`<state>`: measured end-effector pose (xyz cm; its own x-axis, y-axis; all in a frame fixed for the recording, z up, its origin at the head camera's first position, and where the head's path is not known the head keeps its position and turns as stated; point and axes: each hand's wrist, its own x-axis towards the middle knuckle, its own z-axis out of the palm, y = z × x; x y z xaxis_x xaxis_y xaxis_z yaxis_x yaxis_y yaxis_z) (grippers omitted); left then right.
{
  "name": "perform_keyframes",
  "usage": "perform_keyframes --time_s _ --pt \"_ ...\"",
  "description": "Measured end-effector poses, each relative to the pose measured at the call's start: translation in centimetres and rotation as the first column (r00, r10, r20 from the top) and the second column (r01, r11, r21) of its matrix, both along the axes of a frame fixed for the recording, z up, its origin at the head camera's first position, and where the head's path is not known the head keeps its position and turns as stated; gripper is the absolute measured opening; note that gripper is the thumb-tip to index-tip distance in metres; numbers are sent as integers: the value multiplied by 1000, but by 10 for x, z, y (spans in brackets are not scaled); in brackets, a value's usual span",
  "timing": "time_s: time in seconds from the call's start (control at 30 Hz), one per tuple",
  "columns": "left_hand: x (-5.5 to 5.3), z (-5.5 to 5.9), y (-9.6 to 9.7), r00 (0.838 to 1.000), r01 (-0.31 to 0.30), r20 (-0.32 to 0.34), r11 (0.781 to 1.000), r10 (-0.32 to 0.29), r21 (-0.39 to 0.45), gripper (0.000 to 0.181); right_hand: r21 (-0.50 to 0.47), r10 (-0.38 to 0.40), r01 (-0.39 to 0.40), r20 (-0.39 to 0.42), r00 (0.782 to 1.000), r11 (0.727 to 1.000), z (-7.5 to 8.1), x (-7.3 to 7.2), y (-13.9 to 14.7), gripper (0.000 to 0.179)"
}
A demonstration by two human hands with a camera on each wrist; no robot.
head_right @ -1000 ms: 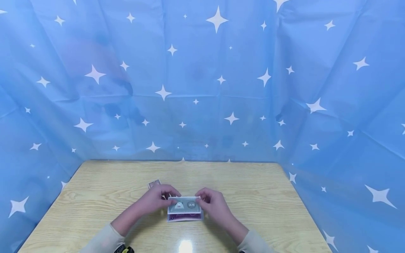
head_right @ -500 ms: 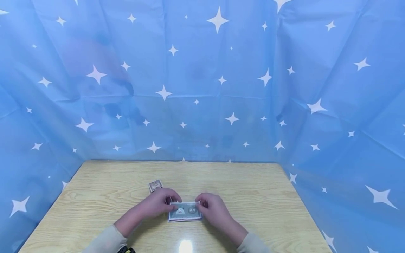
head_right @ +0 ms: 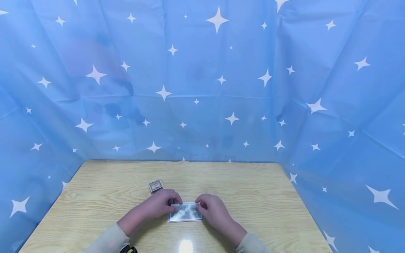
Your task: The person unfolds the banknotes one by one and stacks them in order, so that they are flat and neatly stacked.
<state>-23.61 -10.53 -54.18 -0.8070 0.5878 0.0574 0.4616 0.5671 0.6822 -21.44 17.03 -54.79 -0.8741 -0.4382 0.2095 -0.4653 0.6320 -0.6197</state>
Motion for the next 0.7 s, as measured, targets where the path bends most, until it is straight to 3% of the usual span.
perform_keyframes --time_s 0.37,0.7 --pt "-2 -2 3 993 13 -112 992 -27 -127 18 148 -2 12 -68 998 989 -6 -5 -1 10" --pt "-1 -5 1 991 10 -134 988 -31 -156 17 143 -13 16 -20 1000 990 -8 -6 0 9"
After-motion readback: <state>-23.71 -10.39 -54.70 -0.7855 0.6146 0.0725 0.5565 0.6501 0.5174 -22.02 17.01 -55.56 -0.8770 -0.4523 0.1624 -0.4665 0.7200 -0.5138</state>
